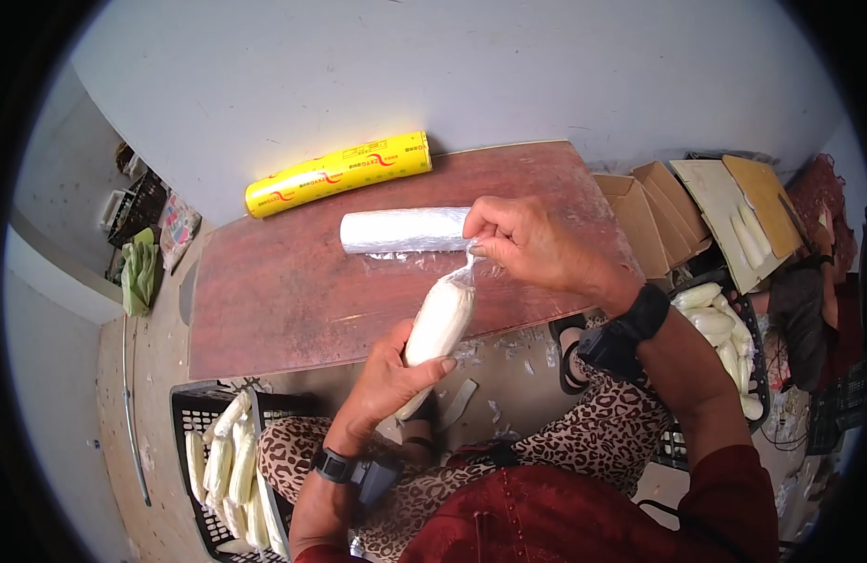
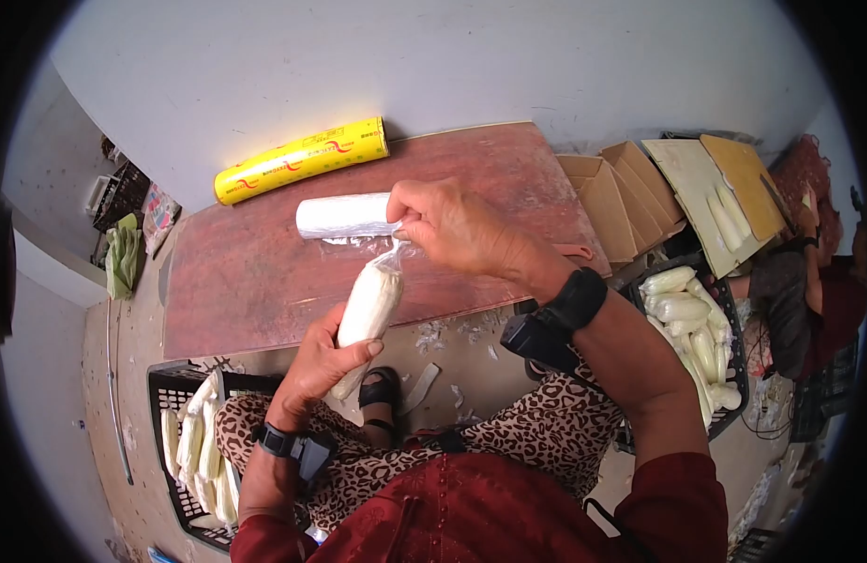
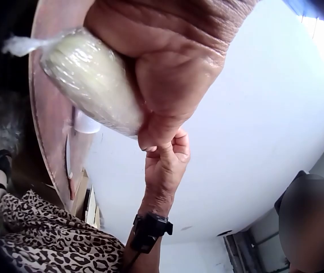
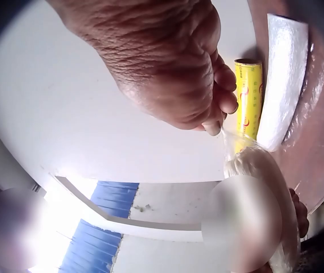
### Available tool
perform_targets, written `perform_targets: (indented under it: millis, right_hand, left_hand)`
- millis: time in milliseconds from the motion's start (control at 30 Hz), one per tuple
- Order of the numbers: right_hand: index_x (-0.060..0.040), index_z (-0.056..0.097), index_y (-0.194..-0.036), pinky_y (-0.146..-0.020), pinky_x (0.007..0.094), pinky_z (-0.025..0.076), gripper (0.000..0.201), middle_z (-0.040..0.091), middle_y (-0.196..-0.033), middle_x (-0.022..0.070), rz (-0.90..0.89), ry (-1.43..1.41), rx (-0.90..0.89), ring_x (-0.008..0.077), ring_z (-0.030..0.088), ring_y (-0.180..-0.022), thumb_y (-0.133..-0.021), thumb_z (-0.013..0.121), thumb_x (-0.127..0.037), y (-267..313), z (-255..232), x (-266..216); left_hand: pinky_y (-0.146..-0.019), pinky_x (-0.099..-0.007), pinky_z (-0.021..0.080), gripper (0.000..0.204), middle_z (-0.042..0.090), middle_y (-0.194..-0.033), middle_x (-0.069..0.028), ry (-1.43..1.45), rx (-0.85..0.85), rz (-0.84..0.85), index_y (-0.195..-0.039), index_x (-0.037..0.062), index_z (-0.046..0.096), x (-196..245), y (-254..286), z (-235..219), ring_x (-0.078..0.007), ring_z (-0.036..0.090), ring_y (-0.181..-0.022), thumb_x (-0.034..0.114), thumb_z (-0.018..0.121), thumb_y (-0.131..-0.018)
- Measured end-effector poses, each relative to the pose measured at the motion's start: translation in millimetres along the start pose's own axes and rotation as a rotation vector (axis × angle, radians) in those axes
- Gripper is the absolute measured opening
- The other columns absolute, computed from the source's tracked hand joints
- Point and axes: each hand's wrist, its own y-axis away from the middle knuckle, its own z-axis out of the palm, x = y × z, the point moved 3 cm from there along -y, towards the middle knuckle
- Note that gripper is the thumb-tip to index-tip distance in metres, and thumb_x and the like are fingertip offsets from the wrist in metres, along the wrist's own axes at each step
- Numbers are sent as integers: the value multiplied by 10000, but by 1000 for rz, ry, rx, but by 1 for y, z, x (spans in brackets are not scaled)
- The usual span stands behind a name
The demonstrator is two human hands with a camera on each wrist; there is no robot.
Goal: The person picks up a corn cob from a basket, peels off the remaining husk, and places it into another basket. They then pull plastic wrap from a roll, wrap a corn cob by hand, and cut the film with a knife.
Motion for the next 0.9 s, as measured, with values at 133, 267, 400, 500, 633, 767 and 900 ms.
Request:
perform_targets:
  millis: [133, 267, 400, 500, 633, 767, 900]
  right_hand:
    - [15, 516, -1103, -553, 251, 441, 284, 570, -746, 21, 217, -132, -22, 84, 548, -637, -904, 647, -140, 1, -3, 14]
    - [37, 437, -1210, -513, 225, 408, 504, 567, -759, 28, 452, -181, -253, 72, 531, -613, -913, 671, -296, 6, -2, -2]
    - [28, 490, -1133, -488, 217, 390, 462, 561, -746, 20, 512, -368, -359, 59, 510, -576, -906, 674, -329, 8, 12, -2]
    - [20, 540, -1031, -479, 216, 382, 305, 556, -737, 10, 423, -433, -346, 49, 498, -564, -926, 644, -247, 6, 20, 4]
    - [9, 567, -931, -485, 213, 383, 133, 550, -738, 0, 330, -433, -230, 38, 487, -567, -945, 584, -123, 6, 24, 10]
    - [30, 592, -881, -482, 251, 427, 115, 584, -706, 29, 262, -440, -117, 71, 523, -538, -904, 585, -82, 5, 25, 10]
    - [9, 570, -901, -495, 239, 419, 93, 568, -709, 17, 264, -413, -130, 58, 513, -560, -927, 560, -80, 4, 27, 9]
  left_hand:
    - [-793, -264, 457, 465, 598, -1003, -19, -76, 70, 45, -1155, -6, 572, -3, 0, -3, -100, 538, -904, 197, 769, -785]
    - [-756, -282, 465, 454, 587, -960, -54, -201, 185, 148, -1106, -22, 587, -11, -5, -6, -127, 549, -850, 198, 780, -759]
    - [-744, -314, 476, 444, 586, -930, -118, -388, 242, 173, -1064, -29, 604, -5, -5, -5, -194, 579, -834, 191, 785, -723]
    - [-749, -333, 481, 442, 592, -932, -145, -473, 254, 221, -1059, -24, 610, 2, -2, -2, -231, 594, -842, 194, 782, -715]
    - [-766, -339, 483, 450, 604, -961, -148, -499, 239, 258, -1068, -23, 611, 2, -1, -2, -240, 601, -862, 202, 781, -717]
    - [-787, -320, 483, 478, 617, -1009, -122, -385, 173, 253, -1116, -15, 589, -3, -3, -5, -199, 595, -912, 196, 781, -732]
    - [-816, -285, 474, 505, 605, -1045, -70, -107, 70, 205, -1224, 18, 508, -3, -4, 1, -140, 569, -951, 174, 742, -804]
